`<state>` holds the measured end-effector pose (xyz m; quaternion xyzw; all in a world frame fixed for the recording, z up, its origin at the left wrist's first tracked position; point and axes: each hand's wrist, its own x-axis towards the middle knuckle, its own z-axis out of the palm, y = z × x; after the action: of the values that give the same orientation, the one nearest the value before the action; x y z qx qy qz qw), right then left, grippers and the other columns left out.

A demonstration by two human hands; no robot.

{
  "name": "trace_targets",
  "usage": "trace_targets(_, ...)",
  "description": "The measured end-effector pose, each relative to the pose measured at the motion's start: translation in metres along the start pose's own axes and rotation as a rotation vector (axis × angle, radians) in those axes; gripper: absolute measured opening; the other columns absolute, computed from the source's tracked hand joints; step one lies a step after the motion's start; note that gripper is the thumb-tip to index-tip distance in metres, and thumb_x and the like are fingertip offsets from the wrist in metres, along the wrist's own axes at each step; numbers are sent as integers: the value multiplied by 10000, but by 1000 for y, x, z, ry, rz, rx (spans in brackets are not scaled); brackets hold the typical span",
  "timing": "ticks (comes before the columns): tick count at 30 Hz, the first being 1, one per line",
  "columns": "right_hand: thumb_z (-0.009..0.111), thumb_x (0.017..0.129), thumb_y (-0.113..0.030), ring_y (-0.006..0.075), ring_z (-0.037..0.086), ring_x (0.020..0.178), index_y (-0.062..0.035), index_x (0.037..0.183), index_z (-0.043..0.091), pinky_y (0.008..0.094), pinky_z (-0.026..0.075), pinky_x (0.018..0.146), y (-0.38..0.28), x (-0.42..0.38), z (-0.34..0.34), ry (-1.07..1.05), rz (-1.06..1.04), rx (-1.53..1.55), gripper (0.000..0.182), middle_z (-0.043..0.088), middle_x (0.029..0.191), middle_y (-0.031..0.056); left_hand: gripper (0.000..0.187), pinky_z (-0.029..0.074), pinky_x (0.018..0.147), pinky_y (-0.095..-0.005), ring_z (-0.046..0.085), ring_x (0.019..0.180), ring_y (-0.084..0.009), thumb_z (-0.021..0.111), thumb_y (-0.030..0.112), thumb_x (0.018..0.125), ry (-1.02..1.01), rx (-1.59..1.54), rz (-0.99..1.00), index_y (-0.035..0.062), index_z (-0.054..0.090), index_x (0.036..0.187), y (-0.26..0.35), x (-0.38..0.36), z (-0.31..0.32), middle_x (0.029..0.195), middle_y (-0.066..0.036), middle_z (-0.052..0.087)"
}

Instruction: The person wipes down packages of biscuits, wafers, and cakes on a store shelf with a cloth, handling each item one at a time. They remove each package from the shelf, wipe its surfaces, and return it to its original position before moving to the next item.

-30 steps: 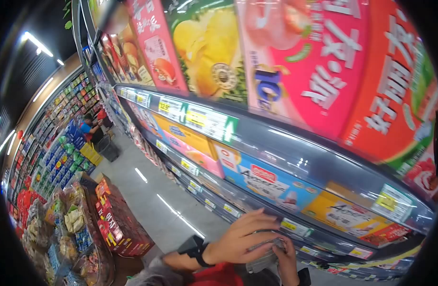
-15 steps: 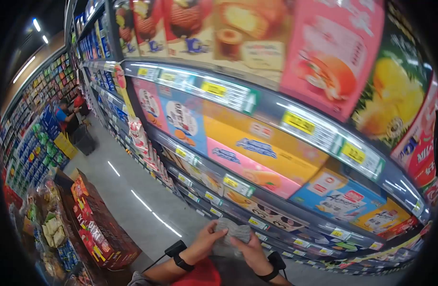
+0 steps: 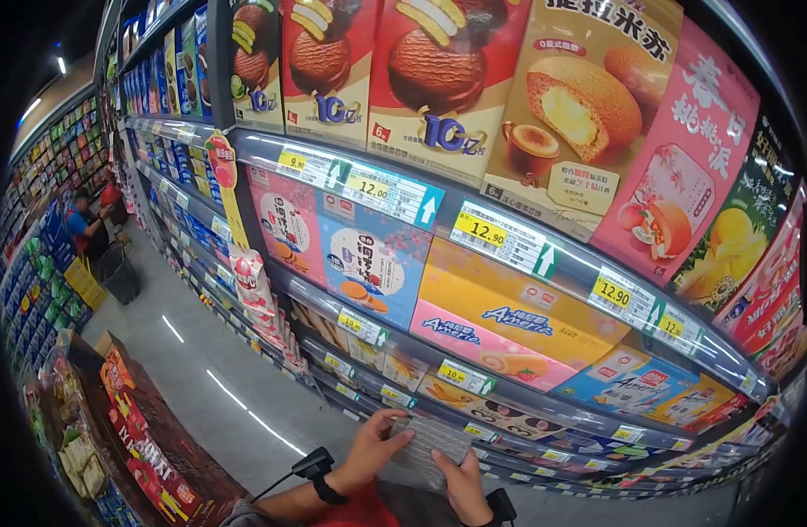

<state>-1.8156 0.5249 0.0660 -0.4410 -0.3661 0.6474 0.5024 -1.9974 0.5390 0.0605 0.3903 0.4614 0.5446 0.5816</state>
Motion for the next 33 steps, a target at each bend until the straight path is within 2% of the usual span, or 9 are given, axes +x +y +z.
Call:
trace_targets(5,652,943,8,195,627,1123,-10,1348,514,347,494,990,5,-4,-6,166,-36,94,428,646,1248,101,297,475,744,-219,583,881,-60,687,40,952,6,-111,-41,45,601,1236,-4,12,0,987,3,650)
trace_targets(12,661,944,-8,185,637,1091,-7,1321,536,340,502,964,-4,-12,18,203,75,166,397,665,1209,99,194,499,801,-236,618,931,-86,661,72,975,-1,-209,-6,43,648,1167,-12,30,-28,1004,-9,658)
trace_targets(15,652,952,-129,303,573,1254,37,1428,477,428,422,1089,44,-10,-4,21,-35,-425,534,600,1364,182,181,507,812,-246,628,949,-89,659,109,985,-26,-235,-86,55,652,1157,-26,30,-38,1016,-6,664)
trace_targets(17,682,936,-93,216,608,1134,32,1372,513,353,473,991,57,-7,-1,98,88,-454,484,641,1258,123,181,511,817,-254,631,958,-84,665,140,987,-54,-253,-206,56,652,1146,-27,27,-40,1023,0,668)
trace_targets(20,687,933,-75,176,619,1071,29,1327,544,321,491,948,59,0,0,4,113,-287,432,663,1188,99,202,525,853,-334,658,976,-172,668,137,972,-96,61,-40,53,650,1155,-29,32,-45,1043,-41,683)
trace_targets(23,680,940,-78,173,615,1053,30,1312,558,324,484,944,58,6,-10,-114,141,-275,406,668,1157,96,238,512,917,-426,645,1055,-303,660,98,946,155,727,775,33,646,1175,51,52,-47,1134,-120,669)
trace_targets(25,679,944,-89,174,616,1052,33,1305,567,326,482,946,52,2,-5,-118,114,-394,397,671,1153,93,369,461,1023,-499,558,1206,-438,666,81,911,196,865,1044,23,614,1271,113,69,-48,1286,-213,596)
trace_targets(29,677,953,-118,189,616,1083,40,1303,575,332,475,968,35,-15,6,-93,49,-533,397,674,1183,95,611,324,1154,-592,336,1407,-529,720,209,875,296,1099,1290,24,513,1420,193,103,-39,1480,-261,431)
trace_targets(33,671,961,-129,201,615,1109,36,1313,576,333,468,983,12,-23,17,-53,105,-561,400,675,1213,102,598,286,1157,-633,338,1388,-525,730,269,869,387,1219,1456,23,532,1377,220,129,-35,1454,-263,424)
